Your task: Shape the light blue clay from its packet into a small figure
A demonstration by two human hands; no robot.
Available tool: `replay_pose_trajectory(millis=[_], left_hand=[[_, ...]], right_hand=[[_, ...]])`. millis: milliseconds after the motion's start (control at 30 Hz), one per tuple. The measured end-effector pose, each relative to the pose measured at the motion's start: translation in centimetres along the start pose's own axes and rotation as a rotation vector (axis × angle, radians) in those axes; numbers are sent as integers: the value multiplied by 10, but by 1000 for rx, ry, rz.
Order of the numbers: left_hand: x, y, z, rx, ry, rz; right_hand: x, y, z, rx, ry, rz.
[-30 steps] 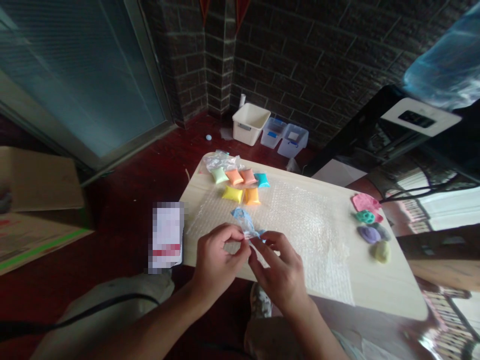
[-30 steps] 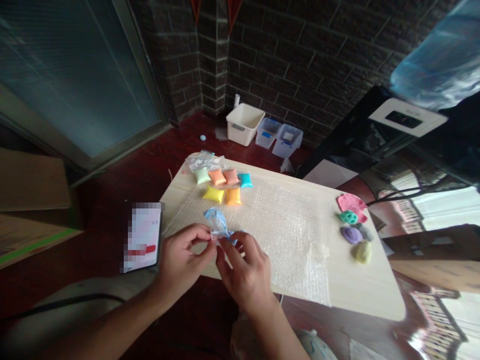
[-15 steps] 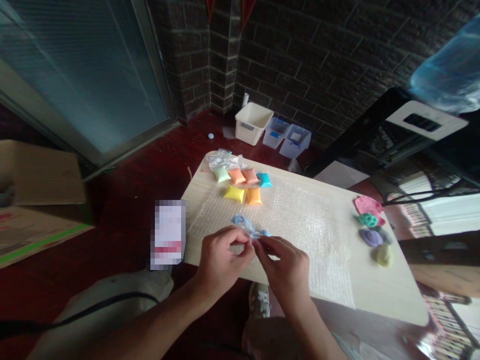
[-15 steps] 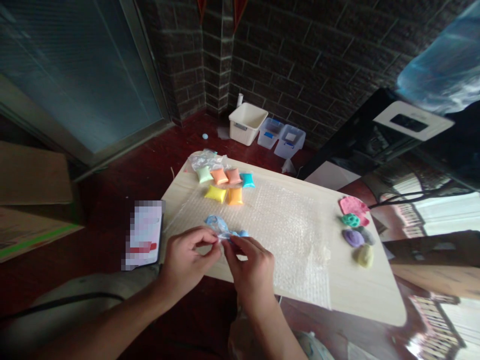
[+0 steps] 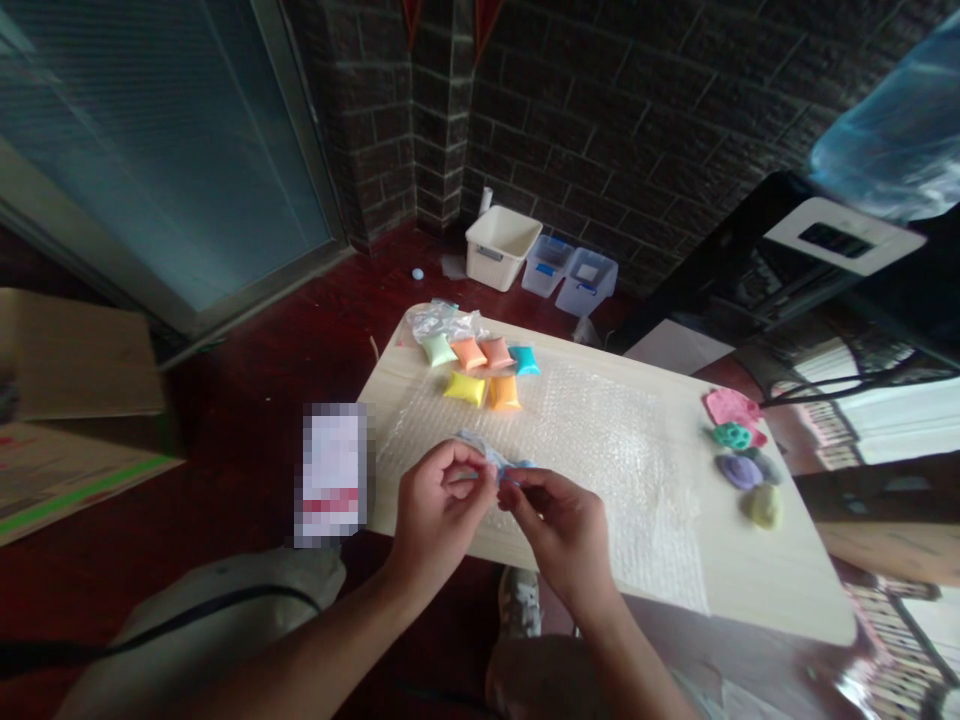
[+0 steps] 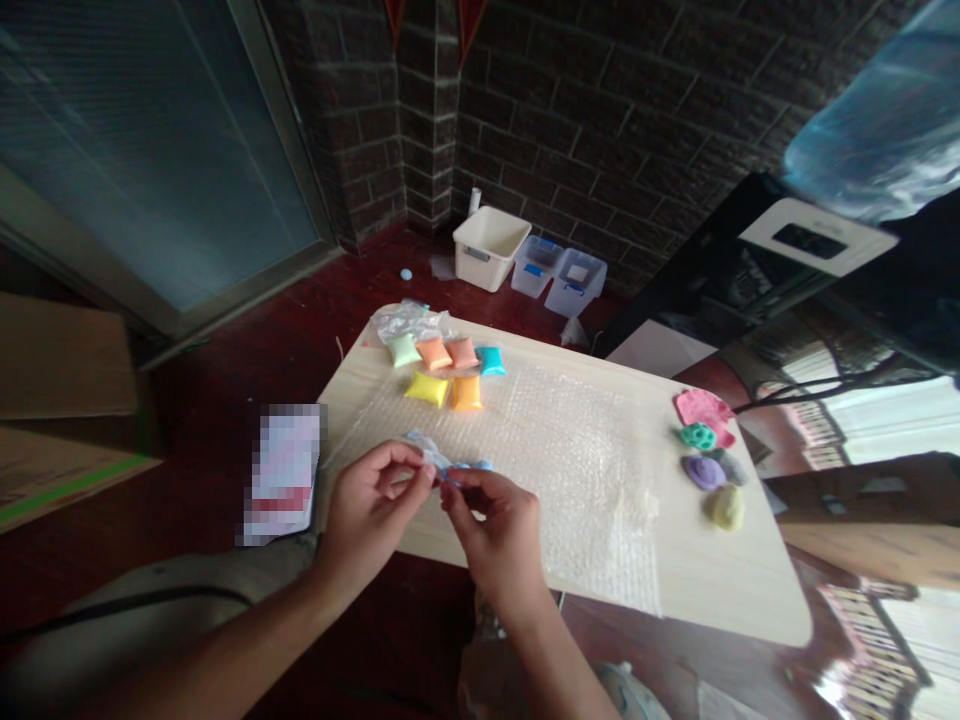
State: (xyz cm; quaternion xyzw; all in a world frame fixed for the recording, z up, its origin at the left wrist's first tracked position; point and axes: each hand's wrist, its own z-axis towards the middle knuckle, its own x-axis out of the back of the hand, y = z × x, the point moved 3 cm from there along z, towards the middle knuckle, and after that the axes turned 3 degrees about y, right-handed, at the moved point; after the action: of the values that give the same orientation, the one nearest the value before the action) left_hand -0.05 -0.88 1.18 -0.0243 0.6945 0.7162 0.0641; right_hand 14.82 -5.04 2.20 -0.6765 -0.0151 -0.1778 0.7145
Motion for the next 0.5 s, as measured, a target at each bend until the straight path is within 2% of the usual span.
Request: replay_pose_trajectory(millis=[100,200,333,500], left_hand=[[-5,-10,2,181,-51,-107],[-5,-13,2,217,-69,-76],[-2,-9,0,116,-92,85],[0,4,-1,-82,-119,326]], right_hand=[[-3,-3,-4,113,12,-140],[-4,-2,-5,89,42,-98],[3,-2,-2,21,90,-114],[11,-3,5,64,22,-260]])
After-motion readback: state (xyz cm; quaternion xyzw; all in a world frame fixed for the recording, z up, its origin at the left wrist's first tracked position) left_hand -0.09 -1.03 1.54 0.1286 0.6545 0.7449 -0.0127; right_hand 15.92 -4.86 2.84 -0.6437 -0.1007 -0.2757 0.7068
